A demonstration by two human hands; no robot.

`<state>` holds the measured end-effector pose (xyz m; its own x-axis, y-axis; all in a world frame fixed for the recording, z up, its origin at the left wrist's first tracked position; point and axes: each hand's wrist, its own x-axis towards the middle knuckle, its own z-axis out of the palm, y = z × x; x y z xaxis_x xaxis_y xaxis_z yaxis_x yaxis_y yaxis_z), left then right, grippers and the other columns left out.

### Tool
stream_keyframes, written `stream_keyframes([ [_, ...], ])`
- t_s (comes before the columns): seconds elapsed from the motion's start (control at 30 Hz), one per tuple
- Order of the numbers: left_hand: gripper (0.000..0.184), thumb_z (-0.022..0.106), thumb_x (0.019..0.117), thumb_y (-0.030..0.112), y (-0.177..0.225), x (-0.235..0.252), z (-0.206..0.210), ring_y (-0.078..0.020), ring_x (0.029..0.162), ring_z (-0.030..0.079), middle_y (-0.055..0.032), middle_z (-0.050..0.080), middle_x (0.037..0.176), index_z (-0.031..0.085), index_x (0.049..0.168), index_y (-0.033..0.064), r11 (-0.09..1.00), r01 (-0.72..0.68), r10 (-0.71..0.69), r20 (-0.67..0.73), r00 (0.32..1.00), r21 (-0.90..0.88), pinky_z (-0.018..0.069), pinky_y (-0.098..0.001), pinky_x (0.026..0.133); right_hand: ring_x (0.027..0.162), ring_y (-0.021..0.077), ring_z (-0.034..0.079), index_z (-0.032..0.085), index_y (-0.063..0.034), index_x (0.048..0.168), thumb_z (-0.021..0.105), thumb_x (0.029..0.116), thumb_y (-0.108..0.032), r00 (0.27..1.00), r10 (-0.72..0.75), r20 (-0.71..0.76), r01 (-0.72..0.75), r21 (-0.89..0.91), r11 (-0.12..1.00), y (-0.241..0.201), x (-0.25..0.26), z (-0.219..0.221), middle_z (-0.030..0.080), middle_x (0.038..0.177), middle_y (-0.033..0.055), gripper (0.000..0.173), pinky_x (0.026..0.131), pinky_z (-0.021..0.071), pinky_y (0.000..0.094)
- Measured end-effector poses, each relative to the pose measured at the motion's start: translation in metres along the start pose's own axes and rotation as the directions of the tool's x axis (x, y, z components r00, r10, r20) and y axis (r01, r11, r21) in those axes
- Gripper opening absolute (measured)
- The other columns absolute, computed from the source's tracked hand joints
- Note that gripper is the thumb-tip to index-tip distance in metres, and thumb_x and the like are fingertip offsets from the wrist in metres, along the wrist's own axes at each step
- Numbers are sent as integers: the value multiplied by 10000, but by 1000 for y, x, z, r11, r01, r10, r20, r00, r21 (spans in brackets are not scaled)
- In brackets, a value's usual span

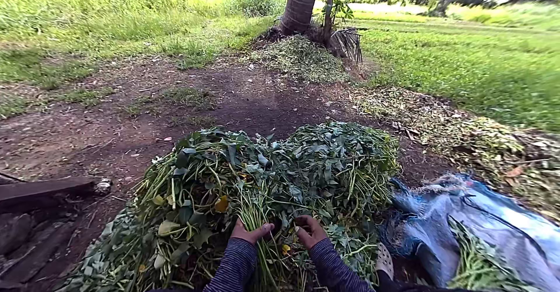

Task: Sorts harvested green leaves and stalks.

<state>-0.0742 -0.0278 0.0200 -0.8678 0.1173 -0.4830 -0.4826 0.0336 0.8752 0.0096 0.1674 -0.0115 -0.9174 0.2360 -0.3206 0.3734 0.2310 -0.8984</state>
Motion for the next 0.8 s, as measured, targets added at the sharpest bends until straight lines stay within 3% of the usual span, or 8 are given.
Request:
stream_keyframes([
  [0.13, 868, 874, 752, -39, 1, -3, 7, -220, 855, 733, -188, 721, 1041, 364, 1454, -38, 997, 29, -31, 33, 999, 75, 610, -366, 798, 1215, 253, 620, 641, 18, 1320, 531, 1071, -199, 984, -26, 175, 25, 6, 1000, -44, 1, 7, 628, 1339, 194, 348, 1072, 478, 405],
  [0.23, 917, 889, 716, -57, -1, -9, 11, -220, 1033, 679, -214, 642, 1213, 372, 1473, -35, 985, 19, -24, 28, 999, 171, 565, -370, 917, 1060, 199, 675, 655, 20, 1269, 617, 1041, -229, 978, 31, 206, -65, 162, 985, -41, 8, 21, 704, 1176, 156, 339, 956, 535, 390],
  [0.33, 923, 895, 700, -67, -10, -7, 9, -229, 1005, 698, -217, 654, 1197, 380, 1465, -36, 984, 12, -13, 4, 1000, 177, 587, -377, 890, 874, 121, 684, 692, 17, 1116, 695, 975, -170, 991, -14, 134, -21, 253, 967, -22, 12, 28, 726, 972, 93, 234, 830, 563, 320],
  [0.4, 904, 886, 705, -80, -11, -7, 6, -231, 939, 714, -213, 668, 1144, 379, 1453, -40, 984, 23, -24, 3, 1000, 178, 605, -378, 839, 915, 153, 678, 690, 37, 1121, 674, 985, -154, 988, -35, 153, 9, 167, 986, -21, 9, 26, 713, 1021, 122, 235, 874, 553, 340],
  [0.5, 902, 876, 718, -77, -10, -11, 3, -231, 962, 701, -207, 663, 1156, 371, 1464, -32, 954, 41, -68, 81, 994, 296, 589, -383, 866, 1119, 289, 640, 666, 91, 1190, 619, 1004, -111, 955, -117, 274, 151, -106, 983, -29, 0, 21, 633, 1226, 239, 279, 1025, 510, 413],
  [0.6, 912, 888, 691, -57, -16, -11, 3, -226, 922, 723, -178, 693, 1111, 397, 1458, -5, 911, -2, -58, 133, 989, 412, 606, -390, 845, 1072, 343, 668, 701, 61, 1066, 628, 947, -153, 929, -250, 273, 348, -416, 840, -22, 0, 29, 669, 1140, 234, 255, 974, 538, 483],
  [0.7, 882, 882, 700, -53, -16, -9, 0, -237, 862, 731, -163, 714, 1041, 409, 1443, -6, 946, 13, -42, 84, 996, 323, 616, -397, 801, 1156, 351, 638, 668, 64, 1143, 536, 998, -201, 989, -20, 148, 93, -507, 857, -25, 16, 26, 638, 1217, 233, 329, 1019, 509, 497],
  [0.8, 752, 769, 761, -165, -7, 1, -11, -280, 722, 746, -198, 732, 927, 404, 1409, -51, 997, -36, 33, -60, 998, -61, 641, -390, 658, 1284, 366, 576, 656, 52, 1248, 488, 1071, -387, 982, 164, 94, -97, -490, 866, -3, 67, 7, 601, 1345, 253, 501, 1113, 438, 513],
])
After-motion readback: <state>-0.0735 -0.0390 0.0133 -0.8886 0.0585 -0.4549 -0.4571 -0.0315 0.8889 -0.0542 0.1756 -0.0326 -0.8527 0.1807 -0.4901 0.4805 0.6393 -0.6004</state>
